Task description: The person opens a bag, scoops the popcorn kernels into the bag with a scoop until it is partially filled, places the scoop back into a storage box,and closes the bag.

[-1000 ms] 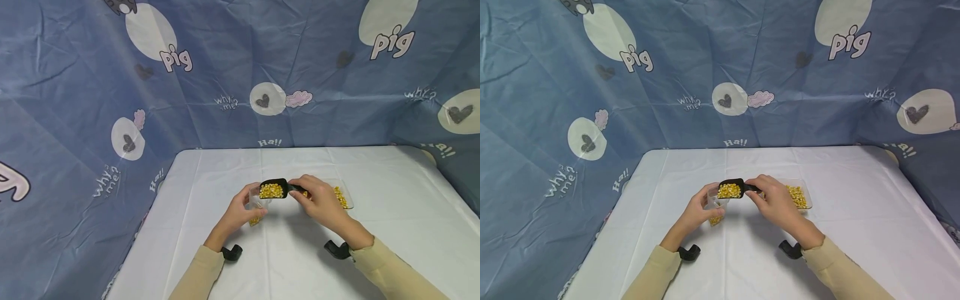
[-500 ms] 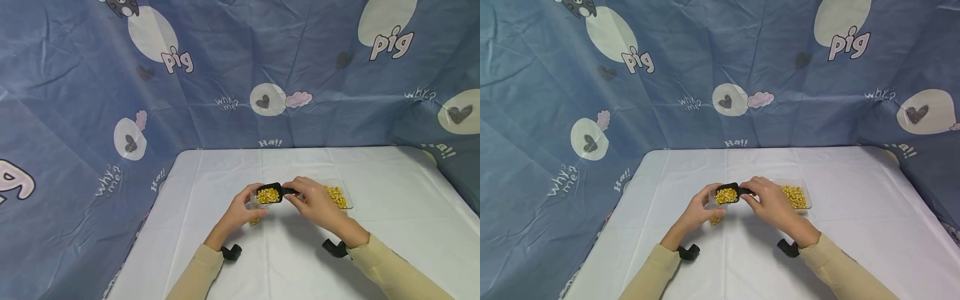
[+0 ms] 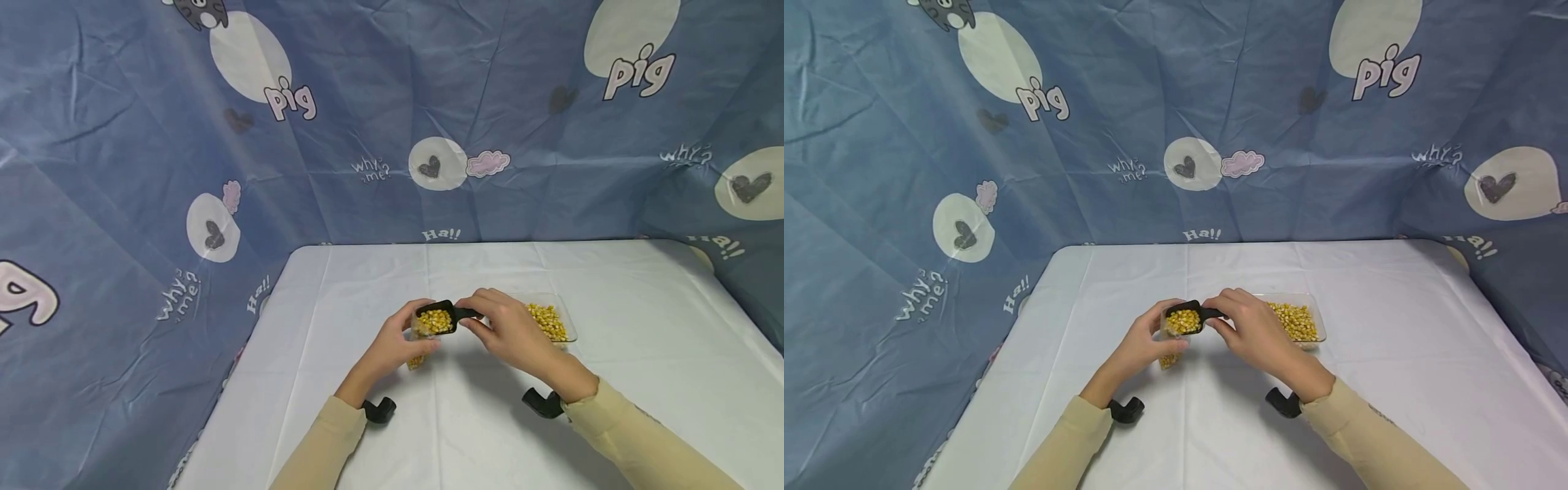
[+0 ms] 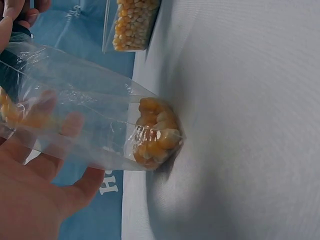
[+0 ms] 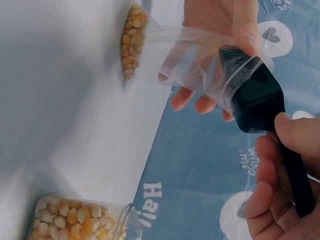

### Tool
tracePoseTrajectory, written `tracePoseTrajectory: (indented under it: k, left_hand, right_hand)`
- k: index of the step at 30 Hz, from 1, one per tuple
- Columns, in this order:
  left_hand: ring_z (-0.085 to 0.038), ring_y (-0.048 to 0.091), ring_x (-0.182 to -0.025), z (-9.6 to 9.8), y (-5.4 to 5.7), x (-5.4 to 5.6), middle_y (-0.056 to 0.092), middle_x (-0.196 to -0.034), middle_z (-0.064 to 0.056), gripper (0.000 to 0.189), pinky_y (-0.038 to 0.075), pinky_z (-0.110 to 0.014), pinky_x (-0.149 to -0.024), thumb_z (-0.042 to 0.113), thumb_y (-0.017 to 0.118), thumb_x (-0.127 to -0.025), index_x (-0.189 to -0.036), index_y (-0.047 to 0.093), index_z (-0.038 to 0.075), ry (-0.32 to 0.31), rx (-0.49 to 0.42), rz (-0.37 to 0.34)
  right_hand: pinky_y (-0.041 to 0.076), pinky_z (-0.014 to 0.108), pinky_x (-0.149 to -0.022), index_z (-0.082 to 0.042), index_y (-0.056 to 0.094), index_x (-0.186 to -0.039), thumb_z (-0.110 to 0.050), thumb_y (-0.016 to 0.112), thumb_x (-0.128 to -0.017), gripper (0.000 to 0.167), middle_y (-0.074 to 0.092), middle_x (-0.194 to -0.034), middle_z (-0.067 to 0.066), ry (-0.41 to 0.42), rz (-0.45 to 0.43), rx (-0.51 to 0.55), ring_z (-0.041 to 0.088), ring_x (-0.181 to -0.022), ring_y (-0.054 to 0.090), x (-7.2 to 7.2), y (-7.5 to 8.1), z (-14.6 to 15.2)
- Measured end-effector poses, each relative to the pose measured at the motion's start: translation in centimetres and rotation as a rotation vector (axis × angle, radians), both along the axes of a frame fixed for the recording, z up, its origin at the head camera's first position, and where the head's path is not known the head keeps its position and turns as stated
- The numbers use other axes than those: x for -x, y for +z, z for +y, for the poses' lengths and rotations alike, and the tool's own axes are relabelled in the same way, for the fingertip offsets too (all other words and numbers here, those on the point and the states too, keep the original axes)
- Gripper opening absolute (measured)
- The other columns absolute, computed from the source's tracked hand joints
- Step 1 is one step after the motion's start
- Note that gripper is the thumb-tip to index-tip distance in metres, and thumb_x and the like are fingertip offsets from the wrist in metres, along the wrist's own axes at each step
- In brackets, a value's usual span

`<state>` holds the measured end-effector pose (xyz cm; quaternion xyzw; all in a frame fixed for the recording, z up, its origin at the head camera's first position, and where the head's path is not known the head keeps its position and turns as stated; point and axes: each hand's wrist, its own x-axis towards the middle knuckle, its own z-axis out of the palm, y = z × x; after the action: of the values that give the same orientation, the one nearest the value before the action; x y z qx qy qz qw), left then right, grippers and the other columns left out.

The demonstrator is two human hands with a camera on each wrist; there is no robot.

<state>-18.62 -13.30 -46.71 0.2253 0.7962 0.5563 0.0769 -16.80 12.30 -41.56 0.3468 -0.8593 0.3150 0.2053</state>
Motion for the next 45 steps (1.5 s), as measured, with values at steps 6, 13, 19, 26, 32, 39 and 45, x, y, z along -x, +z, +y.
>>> tracePoseTrajectory:
  k: [6,13,19,26,32,39,45]
  left_hand:
    - [-0.025,0.049,-0.132,0.0,0.1,0.1,0.057,-0.136,0.014,0.067,0.037,-0.062,-0.104,0.033,0.082,-0.086,-0.144,0.049,0.042,-0.007,0.001,0.003]
    - [-0.022,0.050,-0.130,0.0,-0.1,0.1,0.058,-0.134,0.014,0.066,0.040,-0.059,-0.102,0.024,0.080,-0.088,-0.143,0.049,0.044,-0.011,0.003,0.001]
    - [-0.025,0.050,-0.131,0.1,-0.1,0.0,0.061,-0.124,0.009,0.066,0.041,-0.059,-0.101,0.029,0.082,-0.087,-0.142,0.049,0.045,0.008,0.005,-0.007]
    - [-0.020,0.051,-0.129,0.1,0.1,0.0,0.058,-0.132,0.012,0.071,0.042,-0.055,-0.101,0.039,0.083,-0.085,-0.146,0.049,0.034,0.011,-0.013,-0.015]
    - [-0.016,0.053,-0.124,0.2,0.3,-0.1,0.056,-0.135,0.013,0.069,0.042,-0.054,-0.102,0.038,0.083,-0.085,-0.145,0.049,0.037,0.023,-0.024,-0.006]
    - [-0.017,0.053,-0.127,0.3,0.6,-0.2,0.056,-0.135,0.011,0.071,0.040,-0.054,-0.104,0.035,0.083,-0.085,-0.147,0.048,0.029,0.015,-0.046,0.008]
    - [-0.014,0.049,-0.131,0.3,0.7,-0.3,0.052,-0.139,0.013,0.067,0.036,-0.053,-0.109,0.032,0.083,-0.085,-0.142,0.049,0.042,0.031,-0.041,0.020]
  right_hand:
    - [0.050,0.027,-0.067,-0.014,0.073,-0.112,-0.017,0.077,-0.091,0.022,0.065,-0.097,-0.010,0.003,0.009,-0.014,0.005,-0.084,0.057,0.1,0.3,-0.2]
    - [0.052,0.028,-0.069,-0.014,0.073,-0.111,-0.015,0.078,-0.090,0.022,0.066,-0.097,-0.010,0.017,0.009,-0.007,0.006,-0.086,0.060,0.1,0.4,-0.4]
    - [0.052,0.028,-0.068,-0.014,0.073,-0.112,-0.014,0.079,-0.089,0.023,0.066,-0.097,-0.010,0.015,0.001,0.002,0.006,-0.087,0.061,0.0,0.4,-0.6]
    - [0.050,0.026,-0.066,-0.014,0.073,-0.111,-0.013,0.079,-0.089,0.023,0.066,-0.097,-0.010,0.019,0.013,0.015,0.005,-0.086,0.060,0.0,0.5,-0.8]
    - [0.048,0.026,-0.063,-0.014,0.073,-0.111,-0.013,0.079,-0.089,0.024,0.065,-0.097,-0.010,0.021,0.039,0.014,0.010,-0.081,0.059,0.1,0.4,-1.0]
    - [0.048,0.027,-0.065,-0.013,0.073,-0.109,-0.005,0.081,-0.085,0.027,0.066,-0.097,-0.008,0.044,0.106,0.025,0.008,-0.084,0.057,0.2,0.6,-1.1]
    - [0.052,0.030,-0.071,-0.013,0.074,-0.108,0.002,0.082,-0.082,0.031,0.067,-0.099,-0.007,0.059,0.138,0.009,0.011,-0.089,0.060,0.1,0.6,-1.3]
